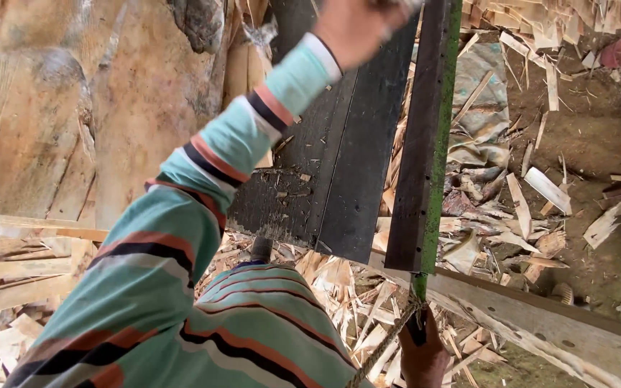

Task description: Handling and sorting thin wood veneers using a mechanical slicing machine in a workshop.

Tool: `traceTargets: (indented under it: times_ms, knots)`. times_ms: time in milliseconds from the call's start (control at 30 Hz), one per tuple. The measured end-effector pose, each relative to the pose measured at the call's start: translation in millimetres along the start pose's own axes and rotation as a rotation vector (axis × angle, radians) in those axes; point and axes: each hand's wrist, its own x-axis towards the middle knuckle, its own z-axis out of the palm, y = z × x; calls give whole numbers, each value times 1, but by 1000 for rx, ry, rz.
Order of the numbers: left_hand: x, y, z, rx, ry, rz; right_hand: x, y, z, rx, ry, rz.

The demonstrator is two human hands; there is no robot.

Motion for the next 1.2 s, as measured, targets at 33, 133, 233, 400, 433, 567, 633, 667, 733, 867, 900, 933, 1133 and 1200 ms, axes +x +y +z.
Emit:
traceTargets:
  times_ms: [33,133,233,400,433,567,633,667,733,867,900,933,1133,1200]
  knots:
    - [-8,29,9,-4,-1,-1,-1,-3,-2,-2,0,4]
    - [-35,95,27,-337,-276,-273,-4,-10,-5,8,103,-57]
    - [-57,112,43,-495,-589,-612,-2,-16,-7,84,109,-110]
    - [-39,171,127,-505,-451,-387,-2,-21,-13,-1,18,23]
    - [-24,197,126,-504,-455,-382,1,-19,-7,4,21,25]
    - [0,281,108,-630,-752,-21,-8,-19,-12,68,50,-12]
    - [7,278,76,-595,-846,128,-3,-27,-12,65,55,51]
    - [7,265,52,-669,-896,-48,-4,-26,-12,81,62,40]
    - [-13,182,60,-749,-945,-223,-5,-24,-11,91,71,39]
    - [-158,-74,105,-1480,303,-1129,-8,-22,-14,90,84,-58]
    - [-174,-132,108,-1132,507,-1638,-7,-24,-15,87,30,35]
    - [-174,-144,89,-1132,506,-1637,-7,-31,-18,88,31,35]
    - [-229,-307,86,-982,752,-1593,-3,-35,-16,96,32,46]
    - [-206,-278,53,-794,474,-1701,-6,-32,-17,181,61,58]
